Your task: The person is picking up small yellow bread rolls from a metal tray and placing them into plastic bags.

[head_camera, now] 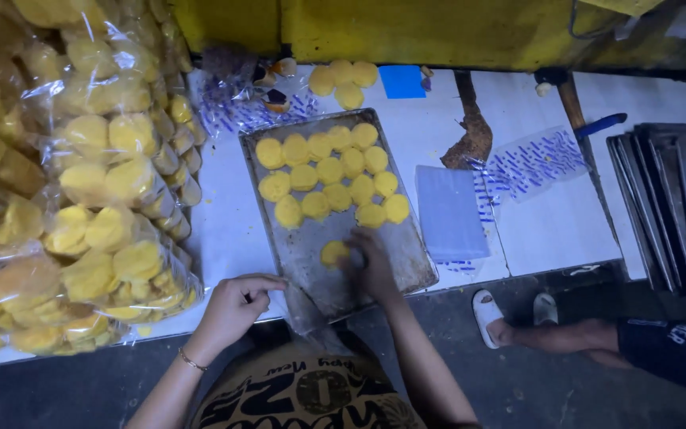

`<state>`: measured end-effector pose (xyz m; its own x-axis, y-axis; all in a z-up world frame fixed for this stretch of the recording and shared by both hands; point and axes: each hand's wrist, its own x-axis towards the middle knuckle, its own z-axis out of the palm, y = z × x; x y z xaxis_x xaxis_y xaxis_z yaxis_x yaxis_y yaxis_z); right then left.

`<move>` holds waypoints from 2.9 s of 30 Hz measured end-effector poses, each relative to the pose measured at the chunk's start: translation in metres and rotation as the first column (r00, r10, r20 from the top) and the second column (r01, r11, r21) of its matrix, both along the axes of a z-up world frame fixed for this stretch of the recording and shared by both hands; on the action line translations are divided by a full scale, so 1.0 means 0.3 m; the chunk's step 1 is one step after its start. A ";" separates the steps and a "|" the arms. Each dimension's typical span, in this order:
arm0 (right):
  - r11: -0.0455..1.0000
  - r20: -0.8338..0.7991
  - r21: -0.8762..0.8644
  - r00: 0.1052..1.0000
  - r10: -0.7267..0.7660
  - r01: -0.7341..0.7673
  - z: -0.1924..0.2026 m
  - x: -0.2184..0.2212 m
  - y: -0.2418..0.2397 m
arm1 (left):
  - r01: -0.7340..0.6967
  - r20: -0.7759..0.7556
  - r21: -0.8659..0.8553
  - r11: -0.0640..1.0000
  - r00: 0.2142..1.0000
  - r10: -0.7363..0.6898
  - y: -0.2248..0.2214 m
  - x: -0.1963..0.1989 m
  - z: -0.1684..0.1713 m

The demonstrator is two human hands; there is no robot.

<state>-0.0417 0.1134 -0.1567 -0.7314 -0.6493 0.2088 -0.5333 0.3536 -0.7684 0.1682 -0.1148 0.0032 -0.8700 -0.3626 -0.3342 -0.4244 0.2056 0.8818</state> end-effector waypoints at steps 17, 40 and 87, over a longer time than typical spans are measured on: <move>0.940 -0.286 0.130 0.896 0.340 -0.315 0.083 -0.329 0.083 | -0.115 0.144 0.017 0.993 0.983 0.111 0.310 -0.038 -0.116; 0.986 0.072 -0.034 0.984 -0.160 0.163 0.284 -0.537 0.009 | -0.325 0.236 0.113 0.939 0.927 0.293 0.540 0.030 -0.104; 0.551 0.071 0.769 0.901 0.428 -0.323 0.098 -0.223 -0.831 | -0.168 -0.203 -0.039 0.985 0.967 0.157 0.349 -0.077 0.068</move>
